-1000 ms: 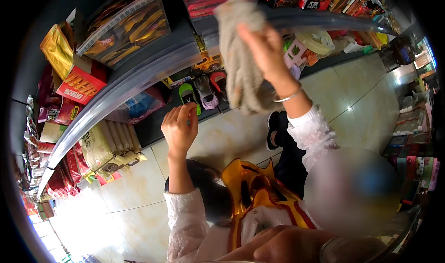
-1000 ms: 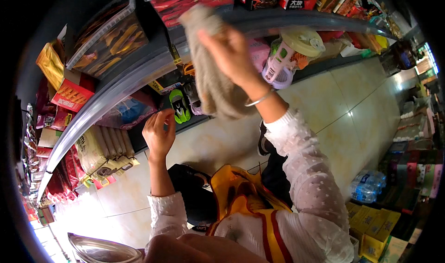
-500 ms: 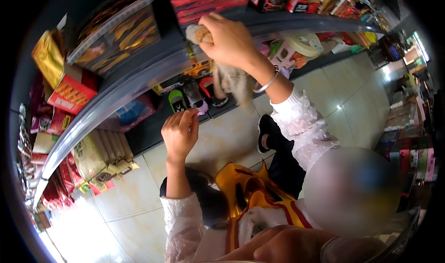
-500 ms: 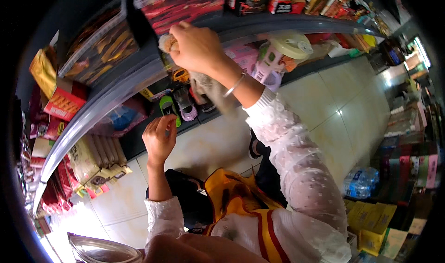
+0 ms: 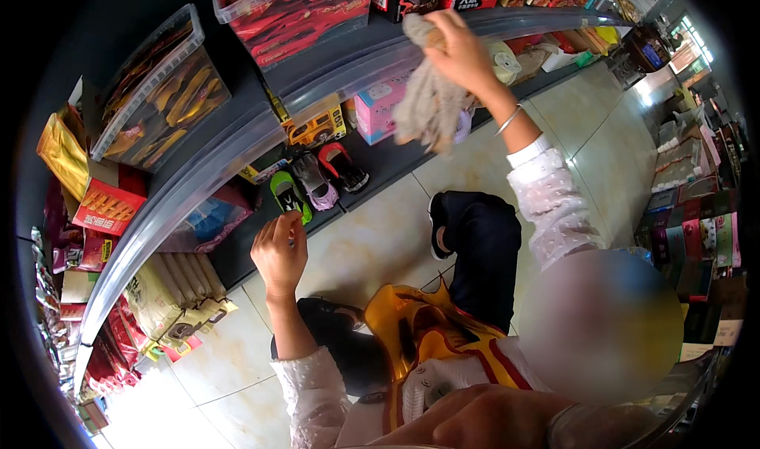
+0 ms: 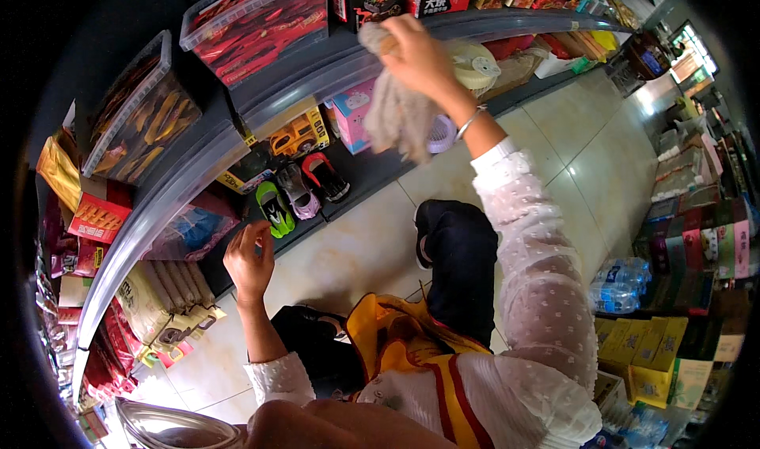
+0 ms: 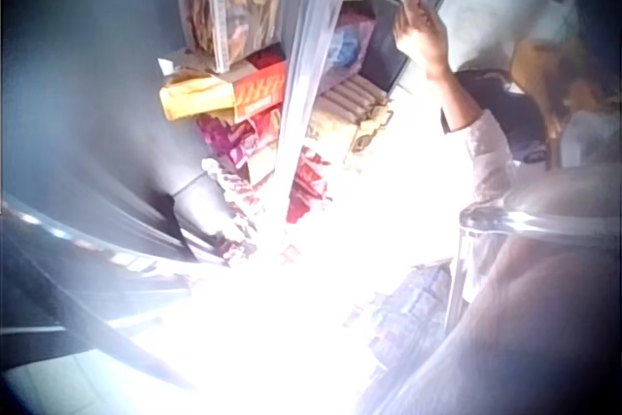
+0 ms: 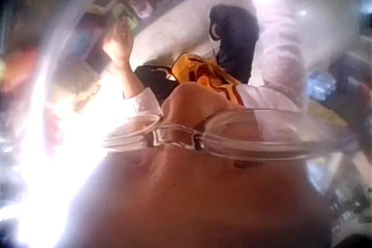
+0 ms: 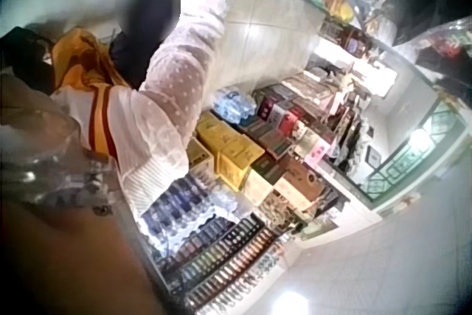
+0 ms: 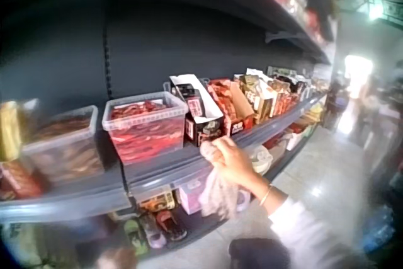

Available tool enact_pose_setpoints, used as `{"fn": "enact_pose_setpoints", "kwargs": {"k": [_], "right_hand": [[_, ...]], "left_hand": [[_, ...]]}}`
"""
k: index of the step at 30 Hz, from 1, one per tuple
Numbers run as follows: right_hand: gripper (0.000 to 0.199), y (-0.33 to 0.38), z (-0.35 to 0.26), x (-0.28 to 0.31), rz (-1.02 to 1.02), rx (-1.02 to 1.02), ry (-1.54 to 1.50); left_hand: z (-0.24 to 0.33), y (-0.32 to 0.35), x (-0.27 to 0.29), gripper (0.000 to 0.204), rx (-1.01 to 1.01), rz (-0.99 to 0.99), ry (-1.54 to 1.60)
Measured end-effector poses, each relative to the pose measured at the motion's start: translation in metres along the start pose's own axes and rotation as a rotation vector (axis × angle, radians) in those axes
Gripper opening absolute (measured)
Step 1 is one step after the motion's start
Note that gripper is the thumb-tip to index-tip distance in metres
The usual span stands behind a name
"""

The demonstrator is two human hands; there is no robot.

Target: The person sits on the floor and wipes a store shelf with a cloth. They pick up and wipe several items, including a doll box and a toy set, before placing them back on the shelf.

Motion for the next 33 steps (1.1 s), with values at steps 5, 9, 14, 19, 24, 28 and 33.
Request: {"fn": "enact_pose_setpoints", "kwargs": {"k": [5, 9, 14, 19, 24, 28, 33], "right_hand": [[0.042, -0.006, 0.08, 0.028, 0.067, -0.181, 0.284], [0.043, -0.023, 0.158, 0.051, 0.171, -0.251, 0.372], [0.042, -0.034, 0.143, 0.043, 0.1, -0.337, 0.439], [0.037, -0.018, 0.087, 0.023, 0.114, -0.257, 0.376], [0.031, 0.007, -0.02, -0.022, 0.22, -0.085, 0.24], [0.038, 0.028, -0.101, -0.056, 0.171, -0.042, 0.007], [0.048, 0.039, -0.141, -0.07, 0.027, 0.184, -0.577]], "left_hand": [[0.0, 0.002, 0.006, 0.012, 0.009, 0.001, -0.004], [-0.003, 0.003, 0.006, 0.013, -0.006, -0.005, -0.016], [-0.006, 0.011, 0.012, 0.013, -0.001, -0.032, -0.047], [-0.002, 0.011, 0.017, 0.014, -0.007, -0.044, -0.015], [0.0, 0.007, 0.016, 0.013, -0.011, -0.053, -0.002], [0.005, 0.001, 0.006, 0.014, -0.041, -0.041, 0.015], [0.012, -0.008, -0.005, 0.011, -0.054, -0.077, 0.029]]}}
Point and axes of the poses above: each hand's wrist, its own y-axis away from the middle knuckle, its own x-axis out of the back of the hand, z = x × y, the point moved 1 cm from there along -y, towards the middle knuckle, and after that the axes turned 8 degrees about -x, right-handed, at the moved point
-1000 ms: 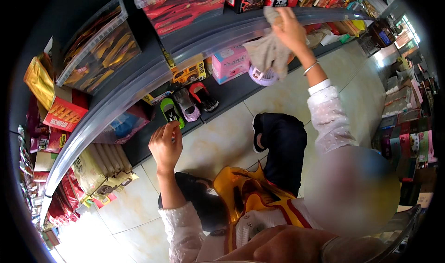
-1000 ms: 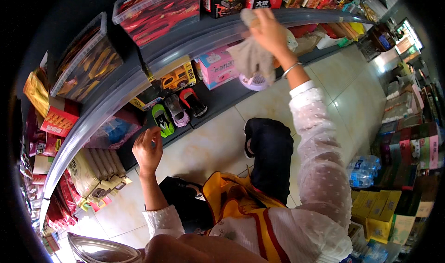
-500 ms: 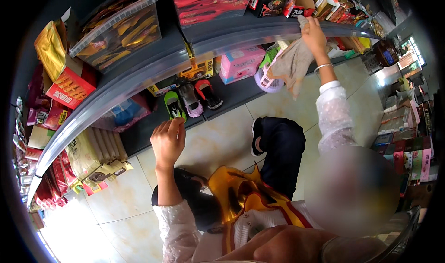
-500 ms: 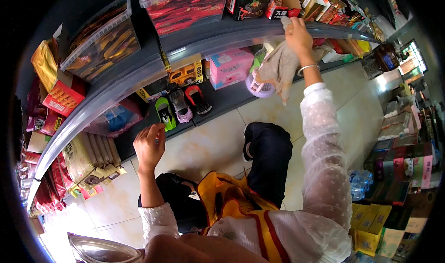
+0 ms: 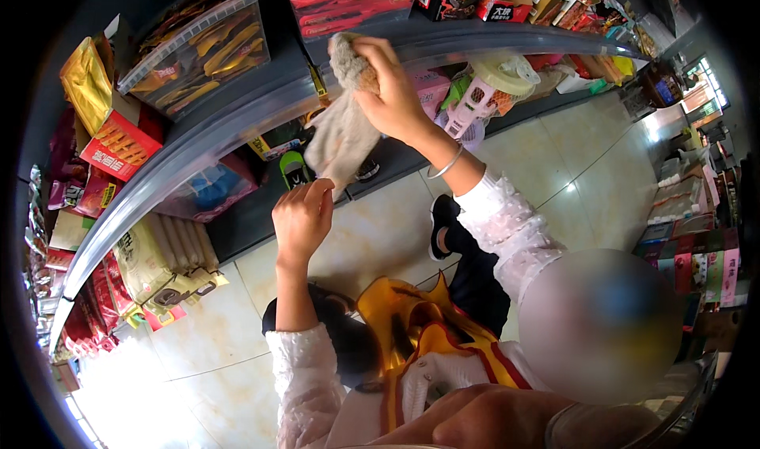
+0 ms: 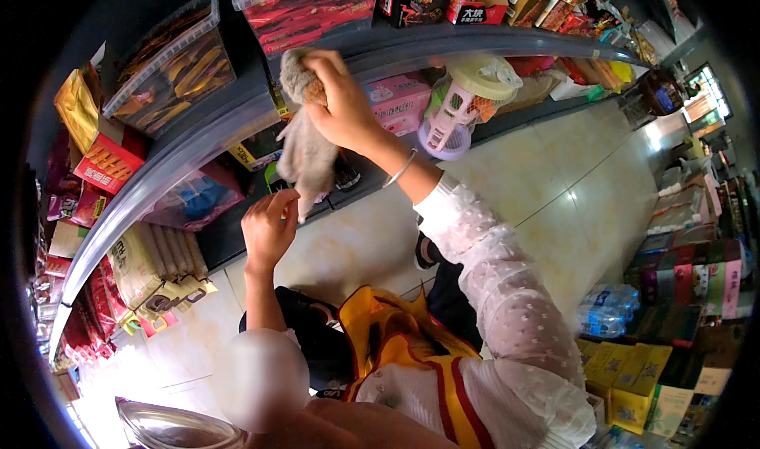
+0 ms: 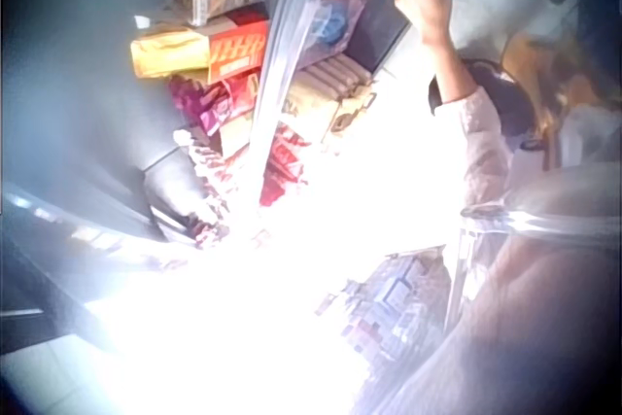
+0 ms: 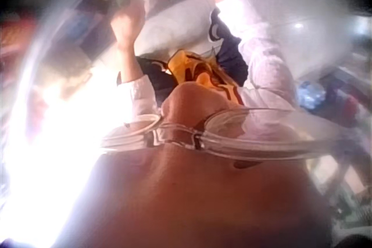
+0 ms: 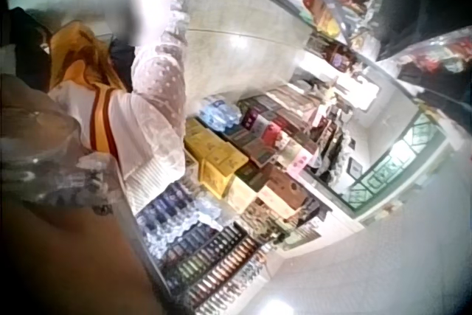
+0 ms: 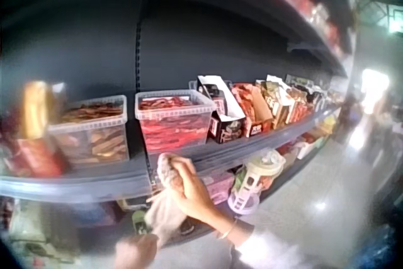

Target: The person sits on the floor and wipes a store shelf with a cloth. They pick up and wipe several items, including a doll box and a toy set, before placing them back on the shelf.

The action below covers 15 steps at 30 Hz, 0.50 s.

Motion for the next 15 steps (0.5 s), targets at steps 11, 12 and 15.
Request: {"fn": "enact_pose_setpoints", "kwargs": {"k": [11, 12, 15], "right_hand": [[0.068, 0.074, -0.086, 0.028, -0.576, 0.044, -0.325], [0.071, 0.08, -0.081, 0.034, -0.607, -0.031, -0.345], [0.073, 0.096, -0.047, 0.059, -0.628, -0.242, -0.272]], "left_hand": [[0.015, 0.003, -0.021, 0.073, 0.243, 0.326, 0.647], [0.012, -0.001, -0.015, 0.065, 0.107, 0.229, 0.424], [0.002, 0.024, -0.023, 0.051, 0.25, 0.389, 0.777]]}}
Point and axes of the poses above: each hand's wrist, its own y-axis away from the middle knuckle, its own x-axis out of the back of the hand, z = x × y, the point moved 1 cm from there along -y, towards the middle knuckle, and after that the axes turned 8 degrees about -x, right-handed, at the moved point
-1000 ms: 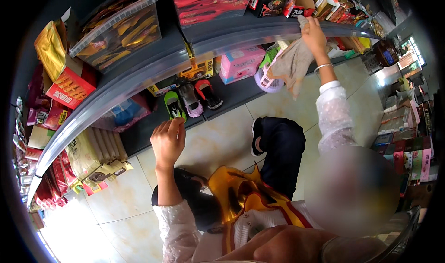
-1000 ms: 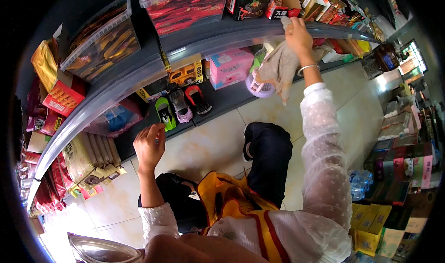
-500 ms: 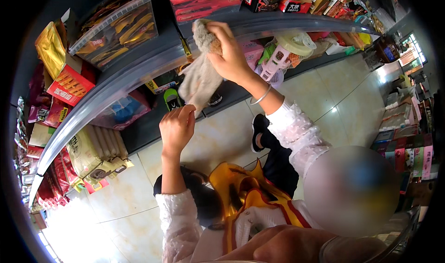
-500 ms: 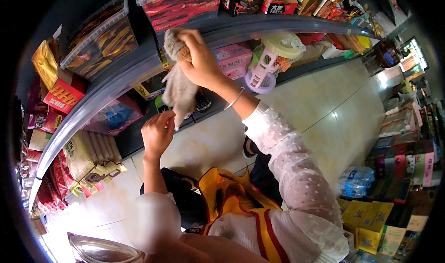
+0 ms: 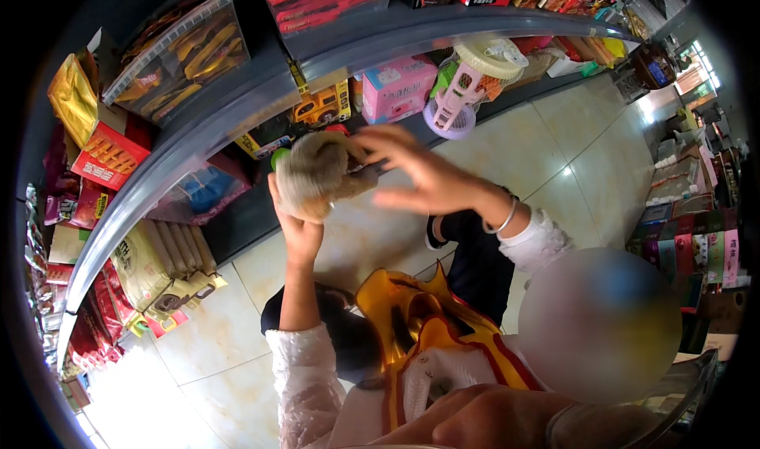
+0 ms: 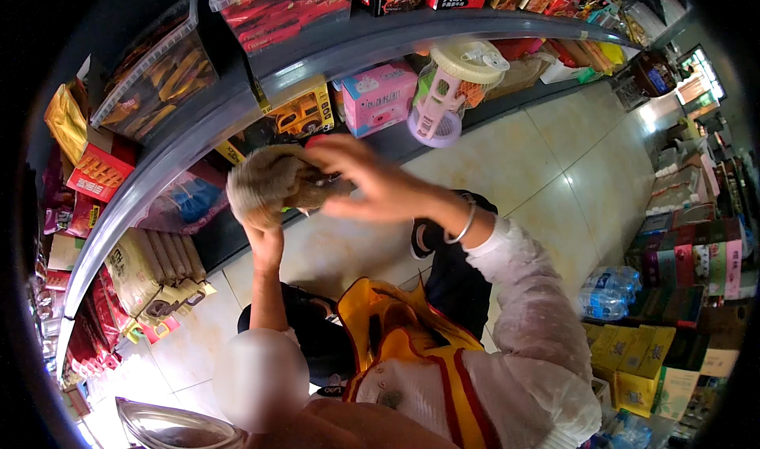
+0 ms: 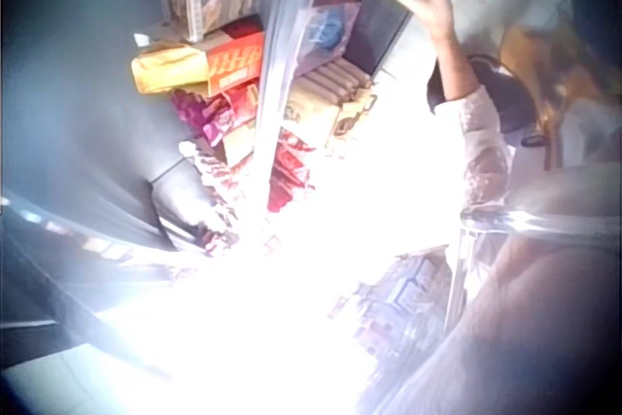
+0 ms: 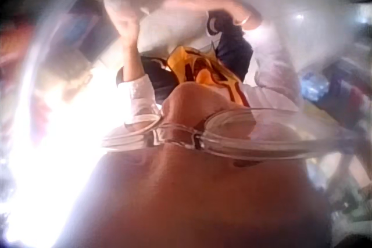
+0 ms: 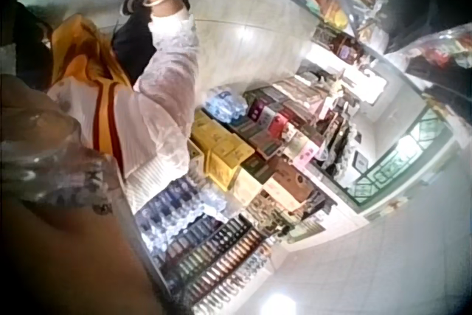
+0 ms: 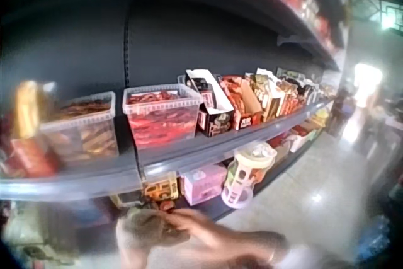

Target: The person sits on the floor and wipes a store shelf with a cloth. They pick up and wipe several items, including a doll box and a toy set, before placing them back on the shelf.

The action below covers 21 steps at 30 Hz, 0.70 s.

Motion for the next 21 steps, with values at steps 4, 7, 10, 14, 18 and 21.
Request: {"fn": "enact_pose_setpoints", "kwargs": {"k": [4, 7, 10, 14, 18, 21], "right_hand": [[0.065, 0.051, 0.128, 0.076, 0.333, -0.889, -0.566], [0.055, 0.07, 0.21, 0.13, 0.528, -1.09, -0.971], [0.046, 0.063, 0.265, 0.149, 0.713, -1.095, -0.946], [0.035, 0.031, 0.296, 0.158, 0.813, -0.937, -0.993], [0.033, 0.025, 0.323, 0.169, 0.917, -0.941, -0.995], [0.033, 0.029, 0.318, 0.162, 0.884, -0.921, -0.967]], "left_hand": [[0.012, 0.0, 0.003, 0.028, 0.235, 0.074, 0.26], [0.013, -0.003, 0.007, 0.028, 0.276, 0.079, 0.245], [0.003, -0.004, 0.006, 0.035, 0.358, 0.068, 0.27], [0.012, -0.013, -0.001, 0.032, 0.322, 0.134, 0.19], [0.012, -0.015, 0.002, 0.038, 0.401, 0.117, 0.239], [0.012, -0.017, 0.006, 0.036, 0.392, 0.136, 0.275]]}}
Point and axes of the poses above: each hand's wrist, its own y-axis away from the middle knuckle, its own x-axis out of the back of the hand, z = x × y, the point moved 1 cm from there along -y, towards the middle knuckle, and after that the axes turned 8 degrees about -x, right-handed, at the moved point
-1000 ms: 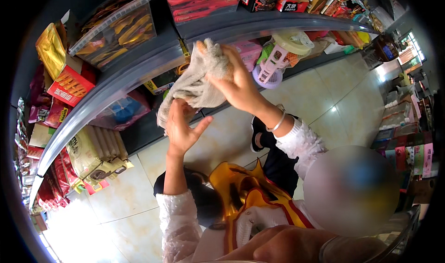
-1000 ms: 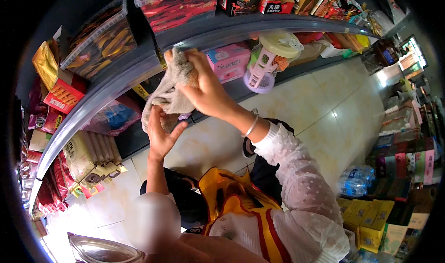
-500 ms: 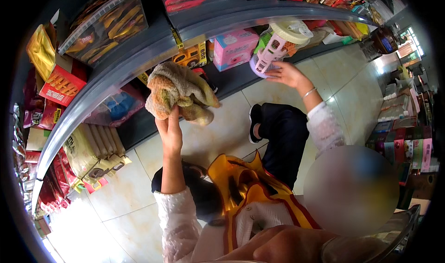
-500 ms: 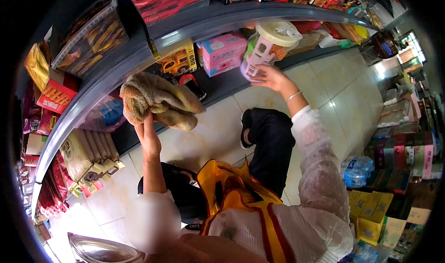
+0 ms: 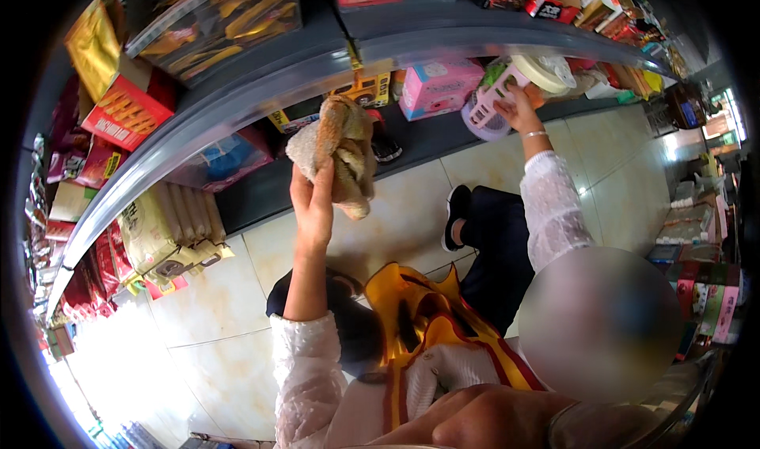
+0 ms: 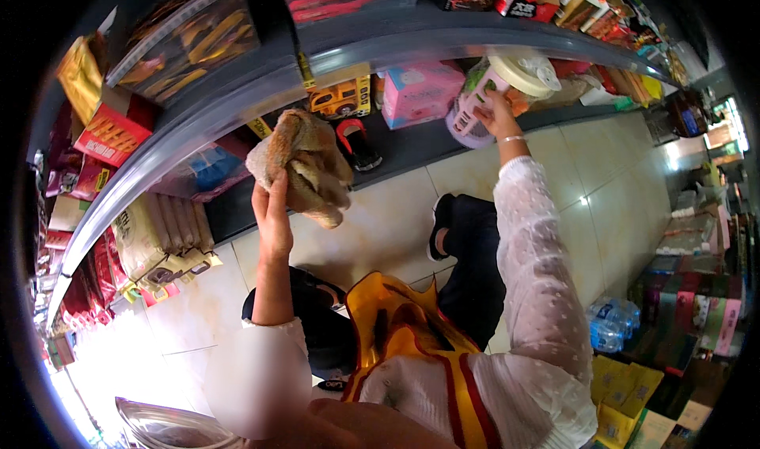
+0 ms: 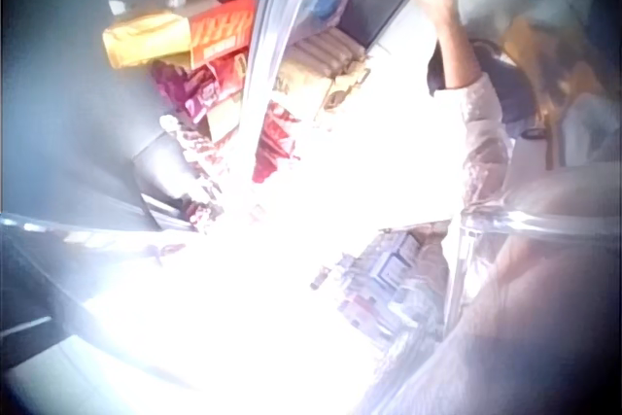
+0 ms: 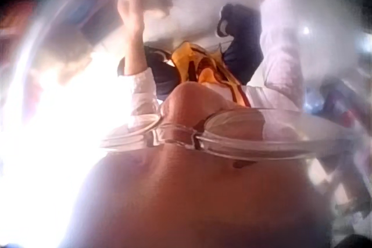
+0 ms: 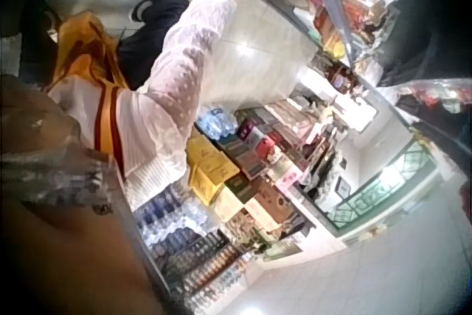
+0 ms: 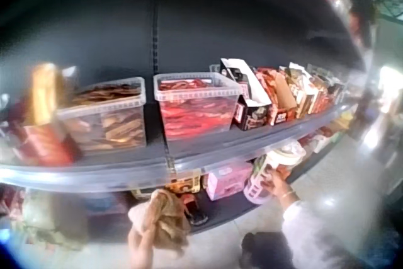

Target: The person sits on the floor and wipes a store shelf with a cloth. They pick up and wipe several items, including a doll box and a toy set, before placing them back on the shelf.

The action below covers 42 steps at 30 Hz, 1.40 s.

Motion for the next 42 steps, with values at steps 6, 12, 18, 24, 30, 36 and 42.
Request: {"fn": "enact_pose_setpoints", "kwargs": {"k": [6, 12, 18, 24, 30, 36, 42], "right_hand": [[0.053, 0.077, 0.041, -0.038, -0.063, 0.008, 0.439], [0.11, 0.265, 0.066, -0.17, -0.908, 0.287, 0.724], [0.117, 0.284, 0.082, -0.201, -1.142, 0.767, 1.18], [0.033, 0.277, 0.084, -0.188, -1.055, 0.153, 1.218], [0.028, 0.307, -0.021, -0.267, -0.574, 1.509, 0.75], [0.041, 0.235, -0.105, -0.332, 0.007, 2.121, 0.856], [0.039, 0.224, -0.099, -0.342, 0.199, 2.124, 0.963]], "left_hand": [[0.01, -0.001, -0.002, 0.042, 0.126, 0.08, 0.164], [0.006, 0.004, -0.012, 0.05, 0.357, -0.193, 0.334], [0.02, 0.017, -0.001, 0.051, 0.393, -0.435, 0.48], [0.035, 0.023, 0.016, 0.066, 0.402, -0.283, 0.988], [0.025, 0.017, 0.033, 0.067, 0.404, -0.221, 1.208], [0.023, 0.016, 0.016, 0.065, 0.419, -0.216, 0.94], [0.024, 0.013, 0.017, 0.064, 0.401, -0.14, 0.959]]}}
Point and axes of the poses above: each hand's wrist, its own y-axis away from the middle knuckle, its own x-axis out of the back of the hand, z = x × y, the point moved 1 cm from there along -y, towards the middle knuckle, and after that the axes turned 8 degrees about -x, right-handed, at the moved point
